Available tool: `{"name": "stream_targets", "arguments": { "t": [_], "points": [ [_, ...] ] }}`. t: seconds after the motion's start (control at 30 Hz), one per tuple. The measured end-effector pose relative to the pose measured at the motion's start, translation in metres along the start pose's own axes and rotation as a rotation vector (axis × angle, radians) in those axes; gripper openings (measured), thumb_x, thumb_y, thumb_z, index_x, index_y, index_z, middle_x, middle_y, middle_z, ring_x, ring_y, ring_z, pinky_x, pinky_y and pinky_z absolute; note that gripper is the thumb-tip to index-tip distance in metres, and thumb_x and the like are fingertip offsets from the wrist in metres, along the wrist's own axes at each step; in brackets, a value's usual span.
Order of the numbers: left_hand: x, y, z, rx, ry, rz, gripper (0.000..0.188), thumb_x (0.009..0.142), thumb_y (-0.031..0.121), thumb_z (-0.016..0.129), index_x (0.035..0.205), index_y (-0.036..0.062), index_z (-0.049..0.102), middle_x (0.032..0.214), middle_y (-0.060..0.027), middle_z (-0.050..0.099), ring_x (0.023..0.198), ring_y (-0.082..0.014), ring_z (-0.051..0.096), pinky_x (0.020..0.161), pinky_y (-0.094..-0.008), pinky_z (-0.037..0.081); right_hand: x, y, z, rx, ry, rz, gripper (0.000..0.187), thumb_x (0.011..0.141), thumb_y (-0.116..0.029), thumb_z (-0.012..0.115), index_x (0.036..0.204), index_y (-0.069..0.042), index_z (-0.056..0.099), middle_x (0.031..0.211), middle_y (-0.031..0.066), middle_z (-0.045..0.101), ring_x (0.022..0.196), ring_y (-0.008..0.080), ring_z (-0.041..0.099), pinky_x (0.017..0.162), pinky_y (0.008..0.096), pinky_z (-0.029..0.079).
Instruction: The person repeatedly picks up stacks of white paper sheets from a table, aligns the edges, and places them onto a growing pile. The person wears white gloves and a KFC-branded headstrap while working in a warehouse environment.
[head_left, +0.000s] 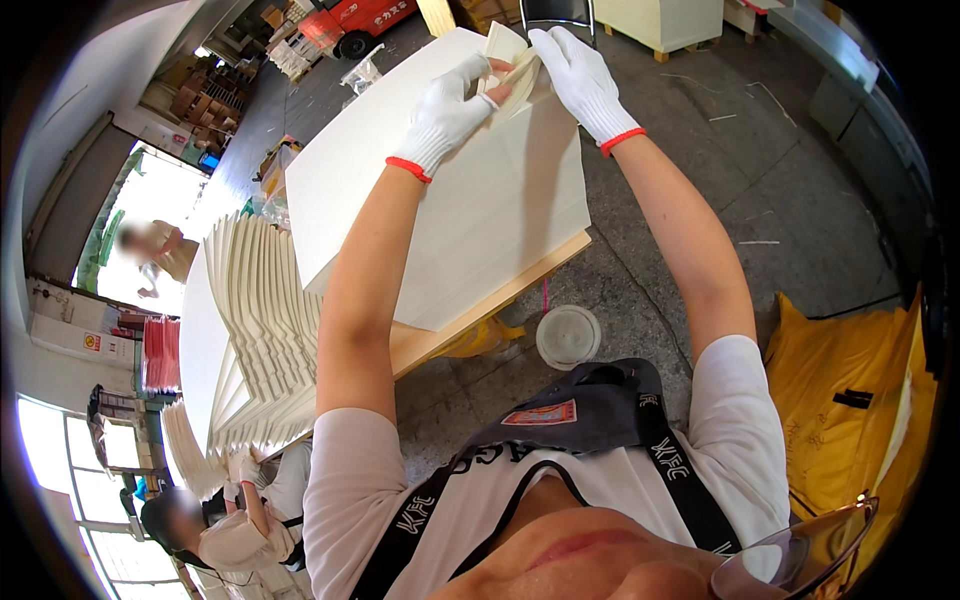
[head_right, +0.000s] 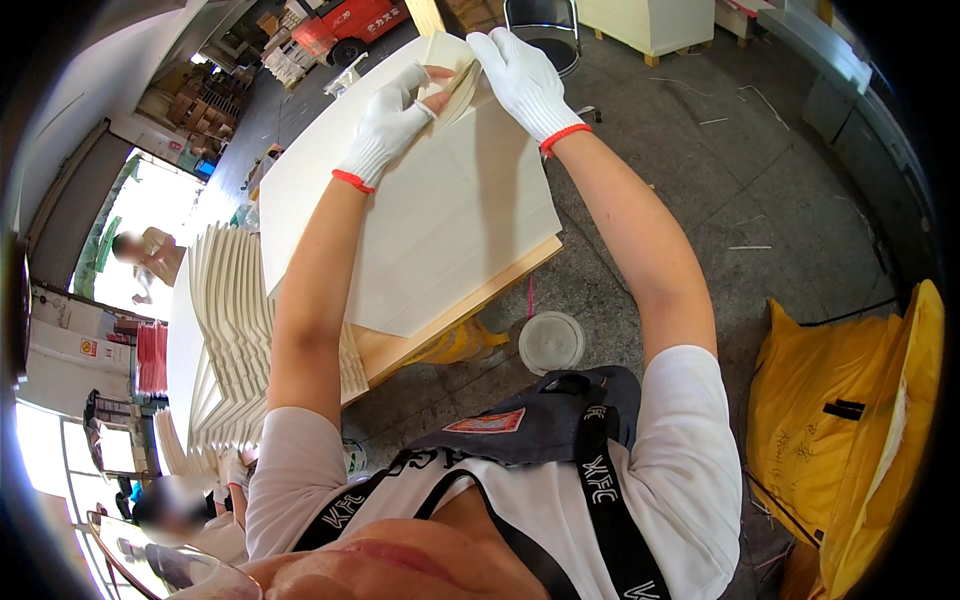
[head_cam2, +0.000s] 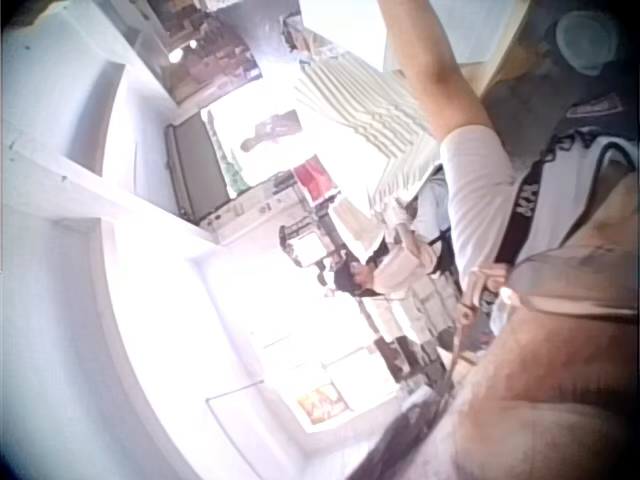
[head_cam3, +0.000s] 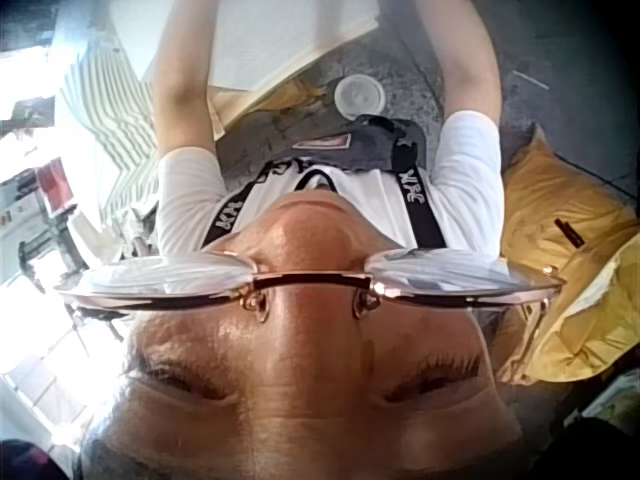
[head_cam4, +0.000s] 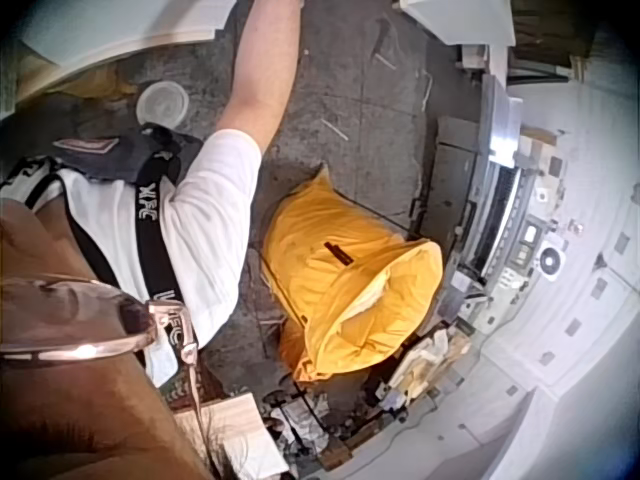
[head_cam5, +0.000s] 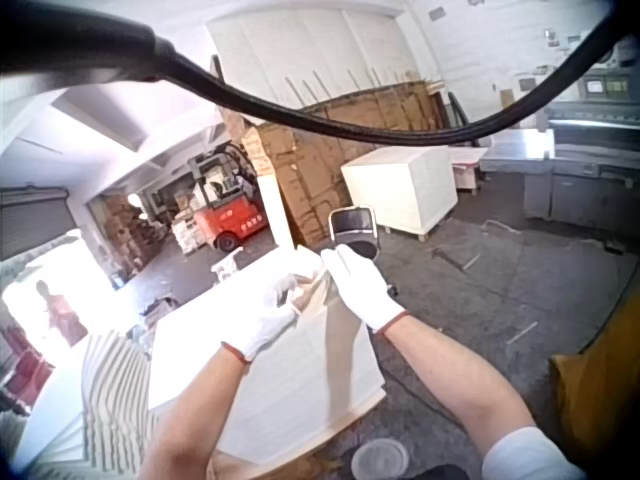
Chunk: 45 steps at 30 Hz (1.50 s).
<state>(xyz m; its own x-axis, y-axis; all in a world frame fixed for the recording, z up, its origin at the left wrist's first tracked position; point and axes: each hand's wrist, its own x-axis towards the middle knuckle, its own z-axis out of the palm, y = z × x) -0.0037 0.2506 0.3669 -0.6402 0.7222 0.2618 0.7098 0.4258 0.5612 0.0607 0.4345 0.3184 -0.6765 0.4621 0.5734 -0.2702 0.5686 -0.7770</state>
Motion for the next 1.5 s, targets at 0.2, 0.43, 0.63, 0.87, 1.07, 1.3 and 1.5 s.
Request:
{"name": "stream_targets", "arguments": {
  "t": [0.2,0.43,0.63,0.87,1.07,1.3,1.5],
  "points": [
    [-0.002,0.002,0.002,0.062,0.099,0.144,0.03,0.101,0.024,0.046,0.123,0.0117,0.063,0.094,-0.0062,0.068,0.083,-0.0147,0.06,0.079,-0.0316,0.048,0.003,0.001,-0.002,-0.003,-0.012,-0.015,0.054,0.098,-0.055,0.04,0.09,-0.004,0.052,0.077,0.0179,0.055,0.077,0.0385,0.055,0.073,0.0448,0.043],
    [-0.002,0.004,0.003,0.186,0.063,0.013,0.037,0.09,0.043,0.065,0.12,0.0201,0.065,0.079,-0.0068,0.068,0.072,-0.0164,0.063,0.067,-0.0341,0.048,0.001,0.004,0.004,0.034,0.029,-0.035,0.052,0.098,-0.053,0.04,0.087,-0.003,0.051,0.076,0.0178,0.053,0.075,0.0383,0.052,0.072,0.0445,0.042],
    [-0.003,0.008,-0.001,0.092,0.023,-0.01,0.04,0.09,0.039,0.067,0.123,0.0155,0.065,0.084,-0.0077,0.068,0.073,-0.014,0.061,0.07,-0.0306,0.049,0.0,0.0,0.0,-0.007,0.03,-0.038,0.054,0.098,-0.055,0.04,0.091,-0.003,0.052,0.078,0.0178,0.056,0.078,0.0386,0.055,0.074,0.0444,0.043],
    [-0.002,0.002,0.003,0.154,0.127,0.131,0.031,0.1,0.031,0.049,0.125,0.0218,0.063,0.078,-0.0086,0.065,0.07,-0.0175,0.06,0.07,-0.0324,0.048,-0.001,-0.004,0.0,-0.028,-0.017,0.01,0.056,0.097,-0.058,0.04,0.094,-0.005,0.054,0.08,0.0185,0.058,0.08,0.0393,0.058,0.074,0.0457,0.044],
    [-0.005,0.015,0.001,0.246,0.05,0.01,0.028,0.094,0.038,0.06,0.116,0.0218,0.065,0.075,-0.0069,0.067,0.069,-0.0177,0.062,0.068,-0.0341,0.048,-0.001,0.002,0.003,-0.018,0.018,-0.02,0.053,0.097,-0.057,0.041,0.094,-0.005,0.054,0.08,0.0188,0.059,0.08,0.0392,0.058,0.074,0.0458,0.044],
    [-0.003,0.009,0.003,0.15,0.062,-0.006,0.037,0.088,0.041,0.071,0.116,0.0165,0.064,0.067,-0.0033,0.063,0.063,-0.0123,0.06,0.064,-0.0304,0.047,0.0,0.002,0.002,-0.022,0.025,-0.019,0.052,0.097,-0.056,0.041,0.096,-0.006,0.055,0.083,0.018,0.06,0.083,0.039,0.059,0.075,0.0459,0.044],
    [-0.008,0.011,0.005,0.446,0.119,0.227,0.043,0.086,0.026,0.064,0.129,0.024,0.061,0.091,-0.0118,0.072,0.081,-0.0308,0.069,0.075,-0.0405,0.053,-0.002,-0.003,-0.009,-0.131,-0.029,-0.011,0.054,0.097,-0.059,0.041,0.1,-0.008,0.059,0.086,0.0152,0.064,0.087,0.0362,0.063,0.077,0.044,0.046]
  ]
}}
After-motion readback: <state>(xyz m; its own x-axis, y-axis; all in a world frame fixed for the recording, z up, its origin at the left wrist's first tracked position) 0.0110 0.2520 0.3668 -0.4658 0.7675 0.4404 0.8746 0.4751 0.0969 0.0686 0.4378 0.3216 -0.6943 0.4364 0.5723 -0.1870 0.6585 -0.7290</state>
